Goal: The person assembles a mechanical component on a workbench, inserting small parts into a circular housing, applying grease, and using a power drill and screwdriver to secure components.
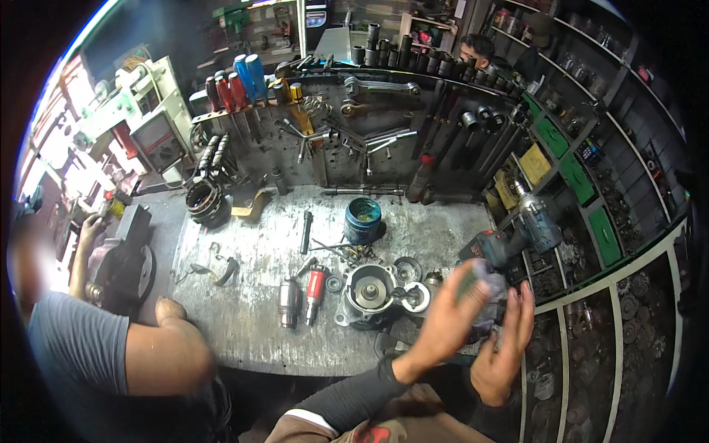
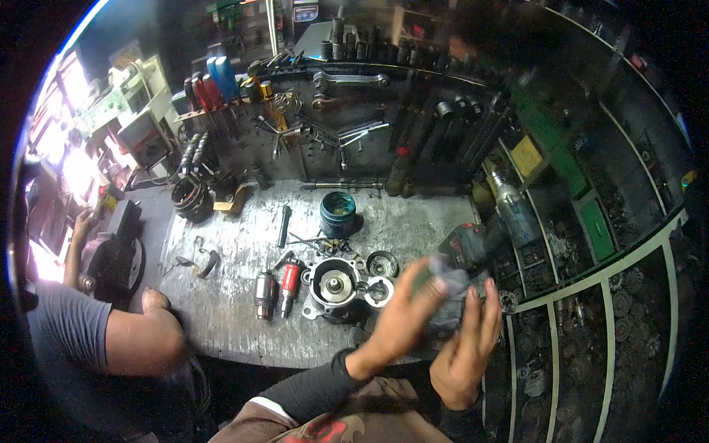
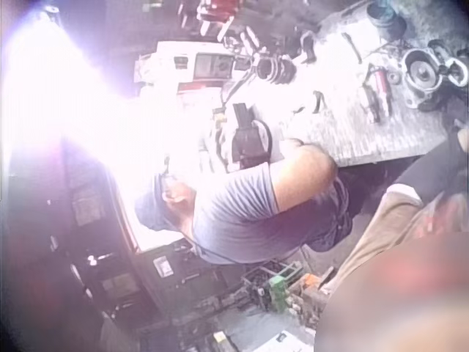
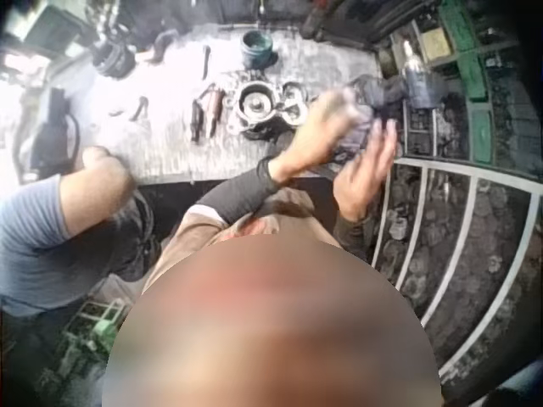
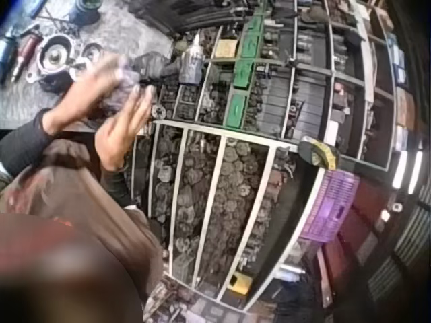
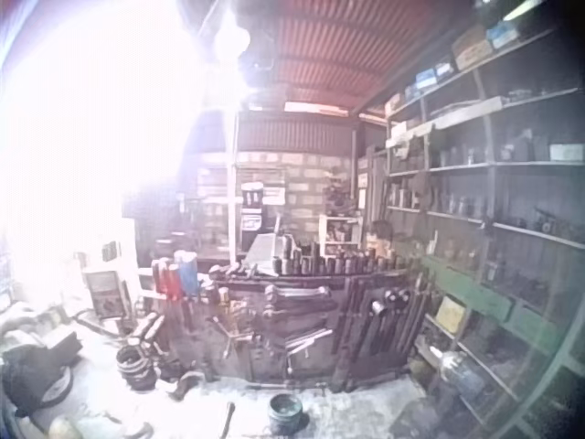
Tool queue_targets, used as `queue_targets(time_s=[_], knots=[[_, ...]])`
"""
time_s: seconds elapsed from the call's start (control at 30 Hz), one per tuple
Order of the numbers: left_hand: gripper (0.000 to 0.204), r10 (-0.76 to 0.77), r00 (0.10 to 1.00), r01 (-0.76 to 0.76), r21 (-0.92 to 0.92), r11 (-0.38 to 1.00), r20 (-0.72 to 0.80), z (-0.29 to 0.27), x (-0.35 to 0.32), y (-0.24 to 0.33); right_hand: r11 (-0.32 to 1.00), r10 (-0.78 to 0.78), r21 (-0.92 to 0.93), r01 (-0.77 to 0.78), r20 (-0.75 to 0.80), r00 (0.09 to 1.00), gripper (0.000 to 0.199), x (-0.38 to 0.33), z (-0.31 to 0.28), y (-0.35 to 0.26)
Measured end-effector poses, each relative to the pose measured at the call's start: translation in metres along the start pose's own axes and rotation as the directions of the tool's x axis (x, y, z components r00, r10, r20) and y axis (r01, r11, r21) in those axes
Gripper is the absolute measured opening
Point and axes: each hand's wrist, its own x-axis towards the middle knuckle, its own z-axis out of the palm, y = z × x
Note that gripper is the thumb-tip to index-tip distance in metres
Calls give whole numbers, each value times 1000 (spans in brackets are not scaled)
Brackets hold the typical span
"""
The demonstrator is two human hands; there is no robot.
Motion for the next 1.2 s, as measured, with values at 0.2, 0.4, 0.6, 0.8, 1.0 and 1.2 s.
queue_targets(time_s=[0.2, 0.4, 0.6, 0.8, 1.0, 1.2], knots=[[28, 5, 997, -3, -21, 1000, 80, 1, -6, 4, 993, -91, -47, 105, 233, 968, 77, 9, -28, -12], [69, -234, 906, 313, -185, 932, 353, -20, 6, 33, 948, -315, -95, 302, -171, 934, 59, 41, 21, 11], [58, -188, 963, 101, 388, 916, 193, -125, 16, 69, 998, -59, -21, 57, -66, 996, 32, 68, 69, 95], [109, 181, 976, 6, 848, 530, -120, -237, 121, 21, 994, -78, -63, 92, 196, 978, 36, 103, 158, 163], [132, 1, 997, 76, 967, 242, -79, -256, 164, -42, 920, -136, -283, 271, 418, 898, 34, 147, 212, 162], [118, 206, 963, 39, 849, 526, -172, -273, 179, -41, 952, -254, 295, 78, 628, 735, 27, 166, 262, 125]])
